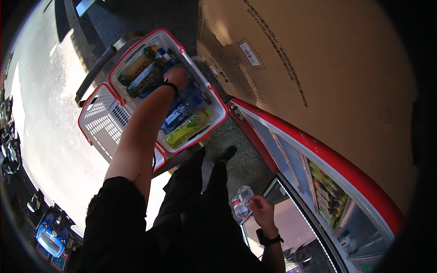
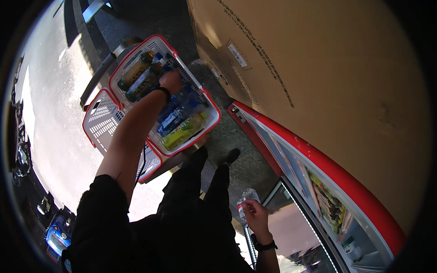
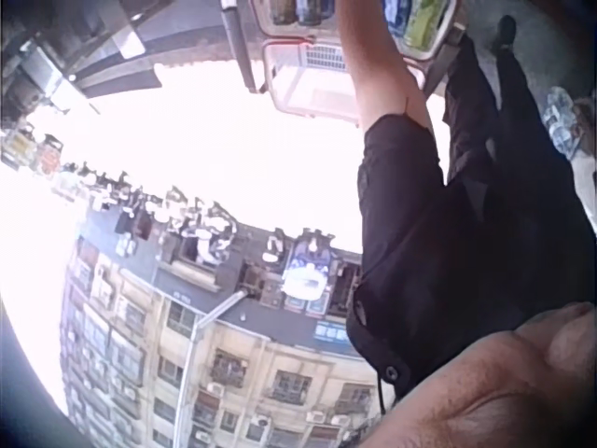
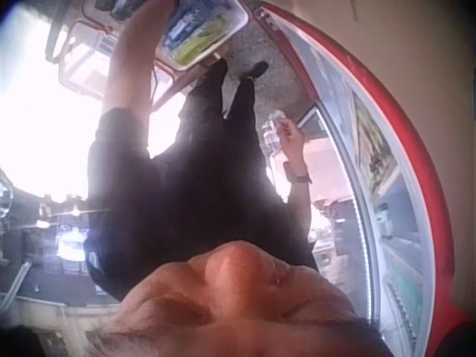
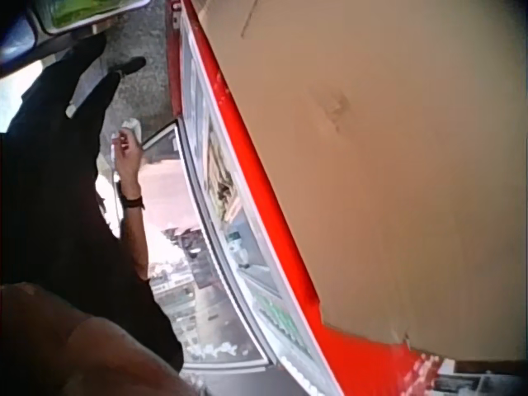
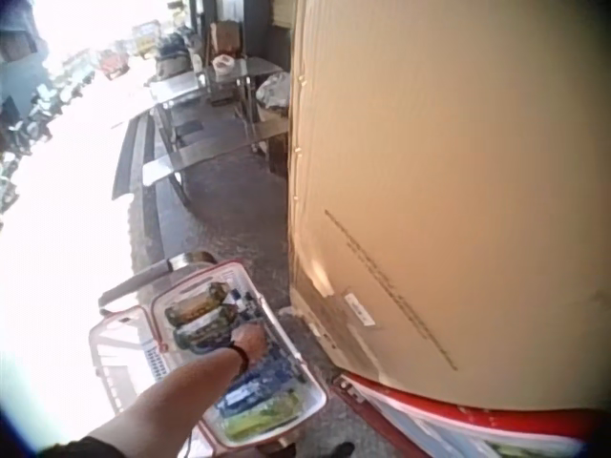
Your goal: The person repeatedly takes various bottled beverages from a white plastic basket and places them into a commercial glass-door refrigerator. The person handles multiple types of drinks, including green-labeled bottles, blue-labeled bottles, and clear water bottles, arranging them on the shelves.
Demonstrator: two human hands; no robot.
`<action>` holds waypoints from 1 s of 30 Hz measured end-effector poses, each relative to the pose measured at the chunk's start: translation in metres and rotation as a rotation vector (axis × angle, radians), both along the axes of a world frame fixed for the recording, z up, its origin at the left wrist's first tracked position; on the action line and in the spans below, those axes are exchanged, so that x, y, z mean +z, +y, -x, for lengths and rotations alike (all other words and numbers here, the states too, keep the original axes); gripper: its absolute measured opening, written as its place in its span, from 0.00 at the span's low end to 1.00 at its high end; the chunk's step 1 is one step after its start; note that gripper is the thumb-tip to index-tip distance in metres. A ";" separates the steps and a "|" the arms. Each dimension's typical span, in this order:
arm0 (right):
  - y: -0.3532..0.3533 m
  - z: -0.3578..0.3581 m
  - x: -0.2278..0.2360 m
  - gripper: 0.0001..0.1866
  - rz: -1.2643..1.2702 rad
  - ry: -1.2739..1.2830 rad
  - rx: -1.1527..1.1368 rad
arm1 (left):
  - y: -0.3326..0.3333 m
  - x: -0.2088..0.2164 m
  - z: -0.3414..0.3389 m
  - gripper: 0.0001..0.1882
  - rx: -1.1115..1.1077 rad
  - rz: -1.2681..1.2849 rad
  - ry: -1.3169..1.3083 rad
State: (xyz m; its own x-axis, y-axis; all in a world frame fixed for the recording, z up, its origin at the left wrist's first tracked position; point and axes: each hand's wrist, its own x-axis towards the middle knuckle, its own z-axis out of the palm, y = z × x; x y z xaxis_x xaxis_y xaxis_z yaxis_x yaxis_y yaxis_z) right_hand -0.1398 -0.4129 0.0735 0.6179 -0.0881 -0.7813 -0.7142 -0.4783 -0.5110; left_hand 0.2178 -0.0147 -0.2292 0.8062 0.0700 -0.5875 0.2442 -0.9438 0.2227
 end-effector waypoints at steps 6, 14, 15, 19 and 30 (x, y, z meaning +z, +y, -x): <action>-0.005 -0.004 -0.010 0.07 -0.022 -0.053 0.090 | 0.006 0.019 0.003 0.18 -0.175 -0.127 -0.126; -0.016 -0.028 -0.003 0.07 -0.039 -0.254 0.237 | 0.038 0.087 0.072 0.21 -0.115 0.013 -0.335; -0.019 -0.026 -0.001 0.07 -0.043 -0.274 0.244 | 0.041 0.101 0.085 0.22 -0.088 0.039 -0.363; -0.029 -0.025 0.016 0.08 -0.058 -0.349 0.282 | 0.068 0.141 0.149 0.21 0.076 0.130 -0.581; -0.041 -0.035 0.093 0.12 -0.152 -0.573 0.475 | 0.011 0.374 0.261 0.18 0.169 0.414 -0.916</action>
